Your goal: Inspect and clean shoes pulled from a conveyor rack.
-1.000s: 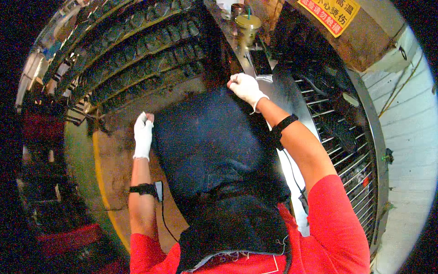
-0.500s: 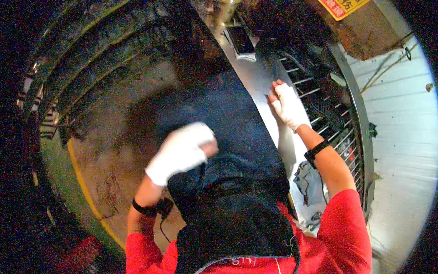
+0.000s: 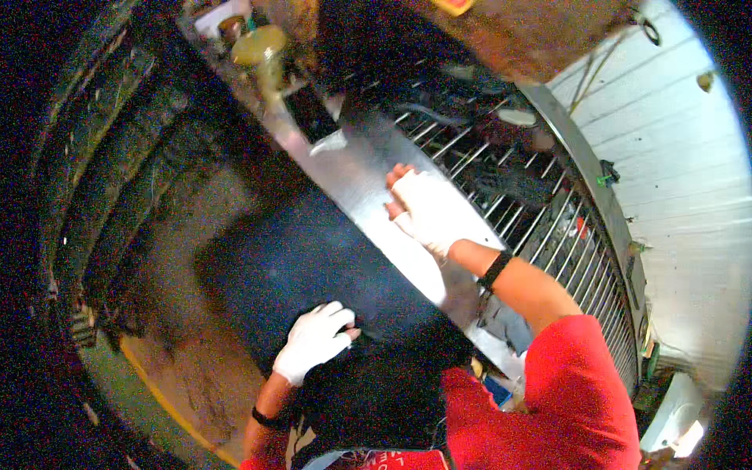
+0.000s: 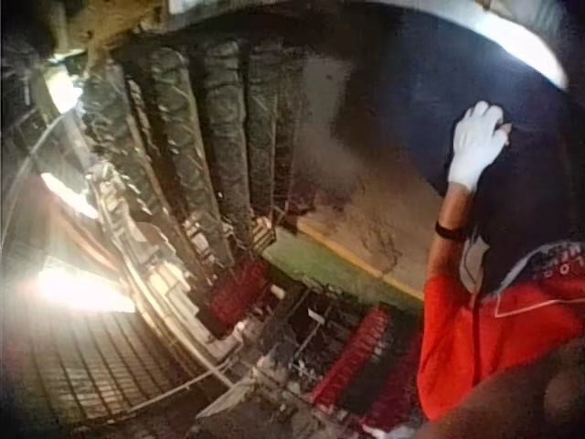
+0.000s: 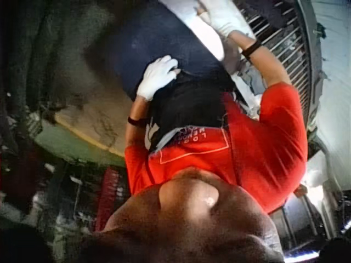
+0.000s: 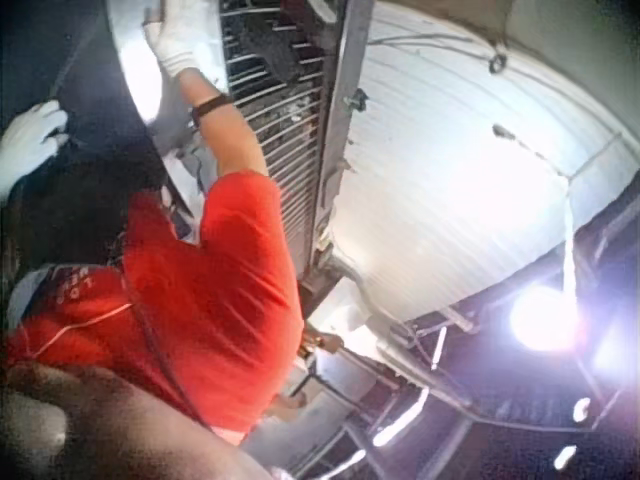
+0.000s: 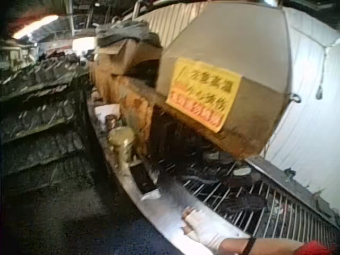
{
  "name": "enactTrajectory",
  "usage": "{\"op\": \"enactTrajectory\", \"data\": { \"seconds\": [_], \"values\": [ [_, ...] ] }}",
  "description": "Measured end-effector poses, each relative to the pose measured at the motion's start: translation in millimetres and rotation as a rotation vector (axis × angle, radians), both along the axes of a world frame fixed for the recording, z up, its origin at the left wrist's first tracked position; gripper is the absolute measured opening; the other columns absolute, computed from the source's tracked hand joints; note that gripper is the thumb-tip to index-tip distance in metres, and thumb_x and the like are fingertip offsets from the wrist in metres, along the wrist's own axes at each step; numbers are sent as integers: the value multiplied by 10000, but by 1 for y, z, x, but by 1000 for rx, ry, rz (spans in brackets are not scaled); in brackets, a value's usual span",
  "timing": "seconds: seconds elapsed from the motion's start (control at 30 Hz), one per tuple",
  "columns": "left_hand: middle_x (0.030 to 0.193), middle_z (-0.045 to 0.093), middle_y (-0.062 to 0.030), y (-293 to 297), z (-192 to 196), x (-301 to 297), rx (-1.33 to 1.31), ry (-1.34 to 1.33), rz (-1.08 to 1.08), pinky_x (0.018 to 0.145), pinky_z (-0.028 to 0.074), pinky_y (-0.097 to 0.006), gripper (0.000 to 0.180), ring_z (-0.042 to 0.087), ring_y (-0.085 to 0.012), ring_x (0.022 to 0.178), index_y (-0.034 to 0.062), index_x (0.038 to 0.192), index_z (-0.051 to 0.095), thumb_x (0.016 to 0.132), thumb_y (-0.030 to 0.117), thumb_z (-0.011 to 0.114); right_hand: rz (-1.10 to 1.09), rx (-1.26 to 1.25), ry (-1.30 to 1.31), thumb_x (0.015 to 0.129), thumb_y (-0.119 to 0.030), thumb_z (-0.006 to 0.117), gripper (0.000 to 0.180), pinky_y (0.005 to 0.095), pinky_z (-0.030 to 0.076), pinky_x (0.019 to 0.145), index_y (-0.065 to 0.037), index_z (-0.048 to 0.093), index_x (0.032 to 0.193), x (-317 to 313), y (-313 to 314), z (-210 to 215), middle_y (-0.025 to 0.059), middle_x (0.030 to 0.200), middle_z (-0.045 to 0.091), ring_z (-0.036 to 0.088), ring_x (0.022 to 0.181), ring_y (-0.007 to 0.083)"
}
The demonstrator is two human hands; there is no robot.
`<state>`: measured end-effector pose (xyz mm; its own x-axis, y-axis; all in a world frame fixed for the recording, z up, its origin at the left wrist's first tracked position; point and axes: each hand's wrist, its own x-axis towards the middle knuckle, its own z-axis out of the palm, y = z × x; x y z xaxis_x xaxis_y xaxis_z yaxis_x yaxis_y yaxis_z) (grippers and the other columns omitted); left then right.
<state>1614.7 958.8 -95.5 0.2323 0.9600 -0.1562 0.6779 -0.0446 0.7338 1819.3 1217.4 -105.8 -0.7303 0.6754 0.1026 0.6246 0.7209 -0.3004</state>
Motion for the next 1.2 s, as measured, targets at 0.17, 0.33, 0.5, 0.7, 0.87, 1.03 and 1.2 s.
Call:
{"op": "enactTrajectory", "data": {
  "seconds": [0.17,0.33,0.5,0.7,0.87,1.03,1.2],
  "values": [
    [930,609,-87,18,-4,12,-88,46,5,782,524,-440,194,642,-331,905,132,881,645,898,319,688,-3,-28,56,1001,-347,551,549,491,323,1191,-13,518,1435,11,9,-13,269,1525,446,423,1415,438],
    [923,612,-96,22,0,21,-130,106,-26,788,522,-433,217,644,-333,917,107,899,656,897,320,697,24,4,43,1001,-343,538,543,477,364,1154,9,523,1413,16,11,-8,252,1493,482,457,1379,425],
    [892,602,-97,16,2,22,-153,99,-36,754,508,-421,216,634,-314,870,96,878,649,895,305,702,32,-50,34,999,-366,541,561,453,319,1206,-12,519,1433,23,10,-7,252,1519,457,417,1423,418],
    [796,576,-71,-5,-10,21,61,103,75,673,489,-401,190,600,-284,735,100,840,622,864,259,723,151,-417,275,855,-411,760,807,421,390,1147,-35,458,1501,73,80,5,224,1480,499,474,1379,335],
    [849,620,-77,-17,-12,13,108,39,136,739,504,-406,141,637,-296,826,86,857,628,883,208,693,-145,40,-464,589,-523,882,1054,447,431,1099,-33,499,1440,174,110,19,242,1365,555,527,1261,417],
    [905,670,-73,-28,-10,-1,-2,-170,237,769,519,-332,109,652,-215,821,62,983,679,922,143,638,-256,149,-322,533,-293,929,856,475,497,971,-116,541,1276,165,79,36,203,1153,579,559,1136,402],
    [1131,697,-135,-19,-18,1,-99,-1104,664,855,554,-309,498,673,-177,999,-52,1320,565,1045,363,590,266,192,49,678,-437,742,678,483,477,984,-54,599,1219,77,12,95,198,1173,609,575,1124,421]
  ]
}}
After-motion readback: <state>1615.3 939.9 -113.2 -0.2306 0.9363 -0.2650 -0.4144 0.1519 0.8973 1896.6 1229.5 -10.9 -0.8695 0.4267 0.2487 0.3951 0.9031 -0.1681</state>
